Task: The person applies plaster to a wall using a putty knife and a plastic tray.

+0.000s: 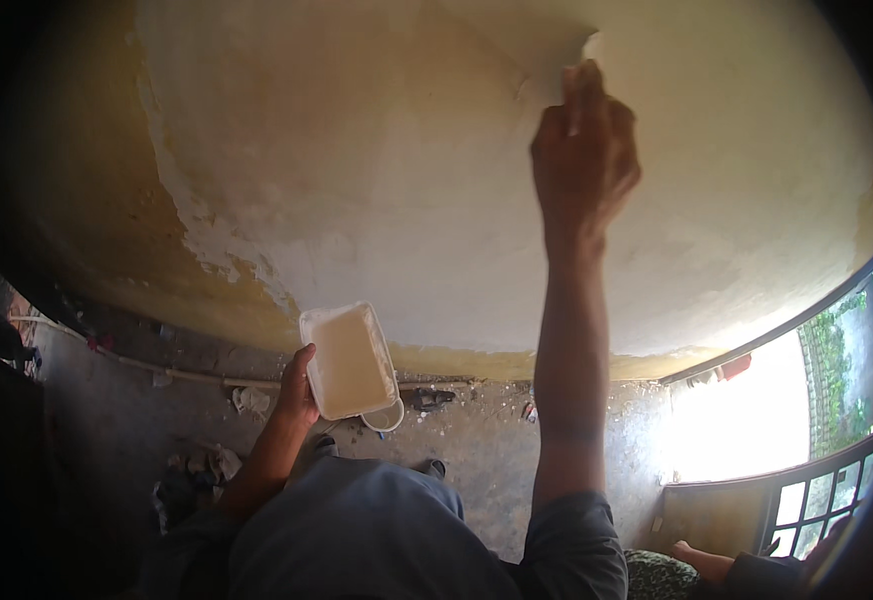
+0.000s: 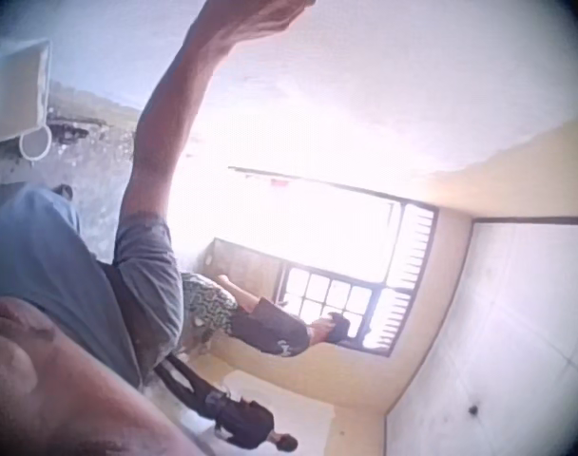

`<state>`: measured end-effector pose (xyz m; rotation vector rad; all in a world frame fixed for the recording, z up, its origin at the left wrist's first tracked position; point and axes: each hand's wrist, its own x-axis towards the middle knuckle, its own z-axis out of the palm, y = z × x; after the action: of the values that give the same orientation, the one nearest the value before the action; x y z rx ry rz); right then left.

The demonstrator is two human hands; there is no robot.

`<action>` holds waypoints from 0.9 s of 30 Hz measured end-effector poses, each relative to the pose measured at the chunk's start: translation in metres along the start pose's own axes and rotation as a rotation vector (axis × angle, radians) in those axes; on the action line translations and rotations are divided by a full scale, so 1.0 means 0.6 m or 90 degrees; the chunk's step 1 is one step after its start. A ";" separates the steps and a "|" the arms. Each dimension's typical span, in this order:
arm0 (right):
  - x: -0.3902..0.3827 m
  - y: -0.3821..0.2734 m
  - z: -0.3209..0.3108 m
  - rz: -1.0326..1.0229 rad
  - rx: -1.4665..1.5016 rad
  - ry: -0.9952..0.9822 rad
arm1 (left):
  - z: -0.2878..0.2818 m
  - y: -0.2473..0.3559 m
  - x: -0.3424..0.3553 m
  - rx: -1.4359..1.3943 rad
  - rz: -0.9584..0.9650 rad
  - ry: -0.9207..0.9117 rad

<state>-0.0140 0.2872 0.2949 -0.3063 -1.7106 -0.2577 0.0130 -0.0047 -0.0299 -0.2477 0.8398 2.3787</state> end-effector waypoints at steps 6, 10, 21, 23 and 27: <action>-0.237 -0.125 0.045 -0.344 0.031 -0.128 | -0.014 -0.006 0.008 -0.001 -0.011 0.017; -0.272 -0.087 -0.020 -0.034 0.220 -0.329 | -0.024 -0.019 0.014 -0.021 -0.017 0.012; -0.387 -0.082 -0.031 0.799 0.653 -0.357 | -0.044 -0.030 0.025 -0.014 -0.023 0.041; -0.361 -0.086 0.007 0.747 0.589 -0.390 | -0.045 -0.026 0.028 -0.010 -0.021 0.040; -0.164 -0.103 0.063 0.520 0.391 -0.301 | -0.026 -0.015 0.015 -0.018 -0.004 0.033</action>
<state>-0.0557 0.2363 0.1916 -0.6008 -1.8702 0.9866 0.0105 -0.0044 -0.0496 -0.3236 0.8284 2.3879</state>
